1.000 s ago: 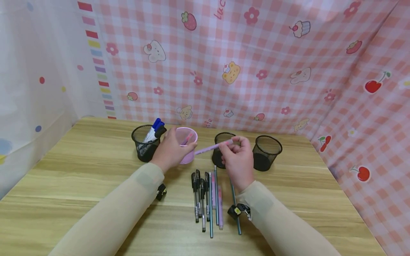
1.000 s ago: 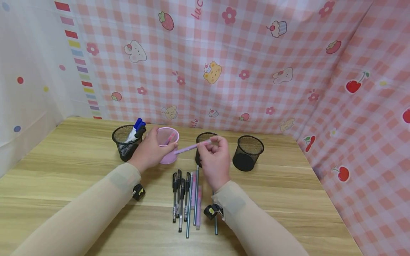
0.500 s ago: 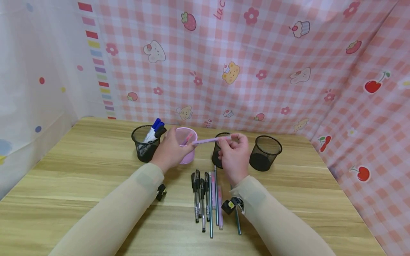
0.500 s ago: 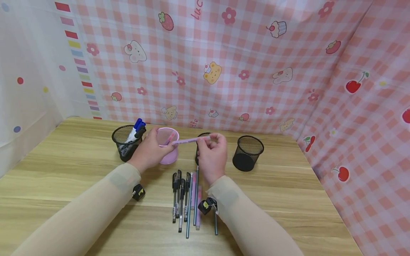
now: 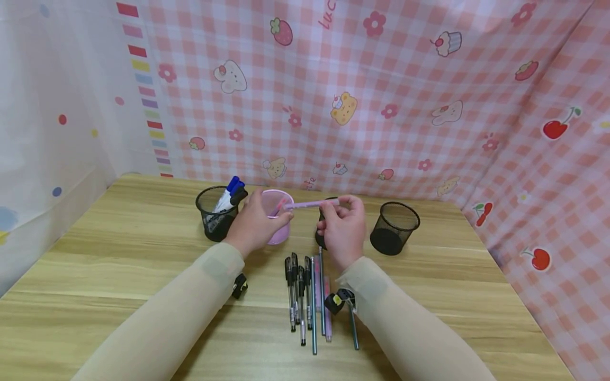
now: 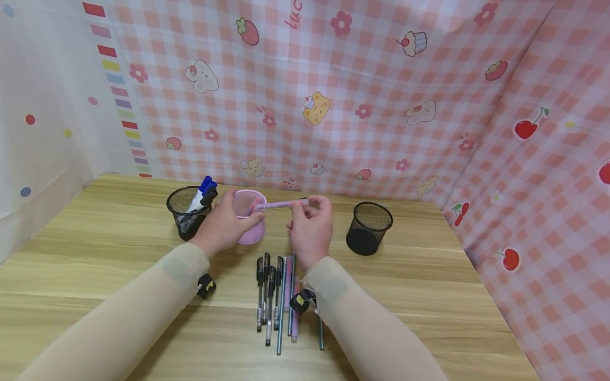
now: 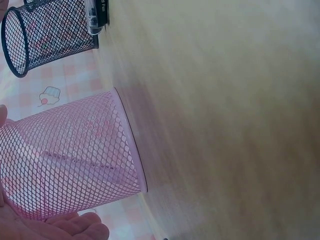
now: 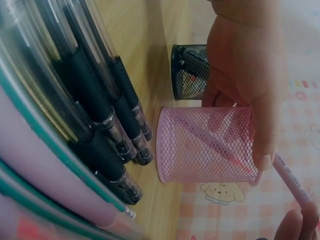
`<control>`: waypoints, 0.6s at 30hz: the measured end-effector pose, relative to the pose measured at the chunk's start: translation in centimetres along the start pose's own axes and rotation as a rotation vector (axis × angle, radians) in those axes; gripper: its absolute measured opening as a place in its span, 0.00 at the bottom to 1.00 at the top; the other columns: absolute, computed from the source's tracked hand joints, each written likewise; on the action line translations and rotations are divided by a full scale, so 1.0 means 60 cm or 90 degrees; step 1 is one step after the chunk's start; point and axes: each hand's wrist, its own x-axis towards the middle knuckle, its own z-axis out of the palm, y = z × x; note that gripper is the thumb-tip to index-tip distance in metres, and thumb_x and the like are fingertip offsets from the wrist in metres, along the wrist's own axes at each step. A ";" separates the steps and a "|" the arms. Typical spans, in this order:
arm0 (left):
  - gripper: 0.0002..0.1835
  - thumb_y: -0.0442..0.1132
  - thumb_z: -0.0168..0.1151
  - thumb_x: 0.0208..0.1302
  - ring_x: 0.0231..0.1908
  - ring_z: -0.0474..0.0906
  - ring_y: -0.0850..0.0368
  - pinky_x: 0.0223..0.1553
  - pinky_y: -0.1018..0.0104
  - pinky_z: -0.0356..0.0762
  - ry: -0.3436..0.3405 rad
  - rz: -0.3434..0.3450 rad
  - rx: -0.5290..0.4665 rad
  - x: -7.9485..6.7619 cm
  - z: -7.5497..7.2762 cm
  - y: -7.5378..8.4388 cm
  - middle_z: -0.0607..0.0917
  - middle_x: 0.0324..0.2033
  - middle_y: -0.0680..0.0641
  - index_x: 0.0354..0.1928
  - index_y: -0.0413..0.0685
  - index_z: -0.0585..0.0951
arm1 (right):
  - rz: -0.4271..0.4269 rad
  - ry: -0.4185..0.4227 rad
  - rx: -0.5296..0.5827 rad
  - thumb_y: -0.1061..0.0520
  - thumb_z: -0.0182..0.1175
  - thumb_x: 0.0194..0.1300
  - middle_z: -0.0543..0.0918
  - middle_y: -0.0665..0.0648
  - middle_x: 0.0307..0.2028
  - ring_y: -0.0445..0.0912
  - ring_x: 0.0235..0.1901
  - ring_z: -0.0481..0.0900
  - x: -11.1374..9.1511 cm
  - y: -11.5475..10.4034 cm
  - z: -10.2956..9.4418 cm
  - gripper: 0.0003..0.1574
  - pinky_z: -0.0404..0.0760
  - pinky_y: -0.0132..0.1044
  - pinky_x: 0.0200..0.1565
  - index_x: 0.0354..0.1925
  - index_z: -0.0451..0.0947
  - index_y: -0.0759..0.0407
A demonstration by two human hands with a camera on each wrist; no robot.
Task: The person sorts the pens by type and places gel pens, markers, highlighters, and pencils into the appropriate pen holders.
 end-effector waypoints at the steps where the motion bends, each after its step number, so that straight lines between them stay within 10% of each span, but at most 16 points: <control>1: 0.59 0.72 0.65 0.63 0.68 0.75 0.35 0.67 0.36 0.75 0.000 0.001 0.001 0.000 0.000 -0.001 0.72 0.72 0.33 0.83 0.45 0.51 | -0.002 -0.002 -0.002 0.60 0.63 0.76 0.88 0.56 0.36 0.43 0.20 0.81 0.000 0.001 0.001 0.18 0.88 0.42 0.27 0.57 0.67 0.62; 18: 0.58 0.71 0.66 0.63 0.67 0.77 0.35 0.66 0.36 0.77 0.004 0.007 -0.001 0.001 0.002 -0.001 0.74 0.70 0.34 0.82 0.45 0.52 | 0.038 -0.011 -0.026 0.58 0.62 0.78 0.90 0.60 0.43 0.43 0.20 0.83 -0.007 0.002 0.020 0.16 0.86 0.36 0.25 0.57 0.68 0.58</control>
